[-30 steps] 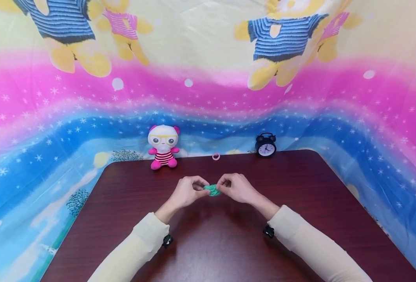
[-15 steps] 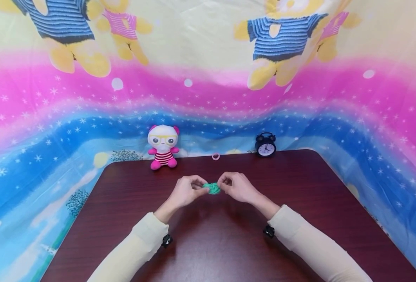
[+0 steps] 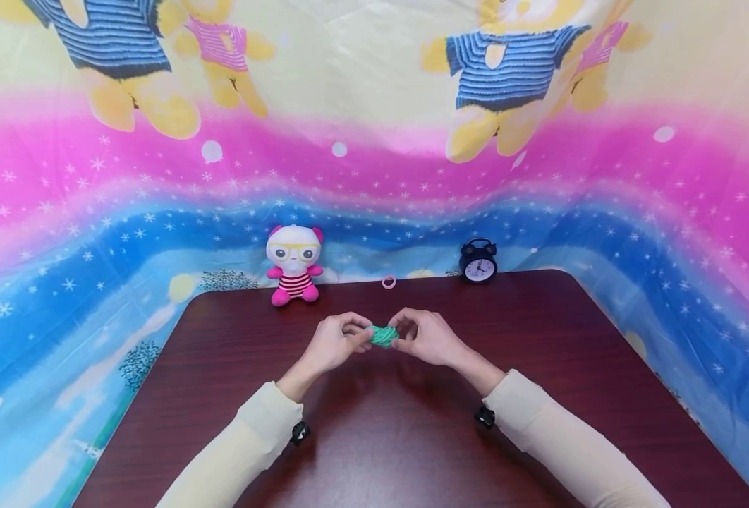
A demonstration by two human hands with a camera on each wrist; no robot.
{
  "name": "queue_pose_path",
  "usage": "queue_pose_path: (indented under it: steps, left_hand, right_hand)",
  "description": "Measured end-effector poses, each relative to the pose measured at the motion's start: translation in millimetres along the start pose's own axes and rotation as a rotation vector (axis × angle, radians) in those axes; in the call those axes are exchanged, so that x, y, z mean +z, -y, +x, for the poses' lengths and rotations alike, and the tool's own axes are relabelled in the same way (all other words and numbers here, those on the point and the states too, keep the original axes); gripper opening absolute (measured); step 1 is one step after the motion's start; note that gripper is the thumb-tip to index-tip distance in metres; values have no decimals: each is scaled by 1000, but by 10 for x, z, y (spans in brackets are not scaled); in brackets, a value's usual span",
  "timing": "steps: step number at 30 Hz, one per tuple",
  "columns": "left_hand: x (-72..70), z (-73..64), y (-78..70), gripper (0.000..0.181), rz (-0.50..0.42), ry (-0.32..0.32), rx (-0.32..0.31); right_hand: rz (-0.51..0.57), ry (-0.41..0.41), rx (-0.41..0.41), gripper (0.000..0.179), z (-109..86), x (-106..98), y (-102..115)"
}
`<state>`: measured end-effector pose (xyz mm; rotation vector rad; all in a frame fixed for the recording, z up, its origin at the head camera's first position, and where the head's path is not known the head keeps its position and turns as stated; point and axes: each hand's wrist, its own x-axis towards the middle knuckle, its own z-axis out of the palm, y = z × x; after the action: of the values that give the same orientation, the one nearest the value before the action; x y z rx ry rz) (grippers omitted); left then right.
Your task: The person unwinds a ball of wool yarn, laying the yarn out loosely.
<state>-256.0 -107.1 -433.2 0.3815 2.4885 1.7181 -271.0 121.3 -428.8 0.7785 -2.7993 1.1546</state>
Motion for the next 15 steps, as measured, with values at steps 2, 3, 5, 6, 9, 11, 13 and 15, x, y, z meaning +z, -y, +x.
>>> queue_pose_path:
  steps: [2,3,5,6,9,11,13,15]
  left_hand:
    - [-2,-3,-8,21,3,6,2]
    - [-4,-4,-11,22,4,8,3]
    - [-9,-6,-17,25,18,11,14]
    - [-12,-8,-18,26,27,14,21]
    - [-21,-12,-21,29,64,18,35]
    - [-25,-12,-22,31,95,18,49]
    - [-27,-8,-20,34,123,19,63]
    - [-26,-2,-18,38,148,18,80]
  right_hand:
    - [-1,-12,-2,22,4,5,-6]
    - [-3,-20,-1,21,6,8,-9]
    - [-3,-33,3,19,8,12,-9]
    - [-3,-37,6,18,9,13,-8]
    - [4,-40,17,19,11,12,-3]
    - [15,-37,23,21,13,11,2]
    - [25,-33,24,22,13,10,5]
    - [33,-31,21,23,12,9,8]
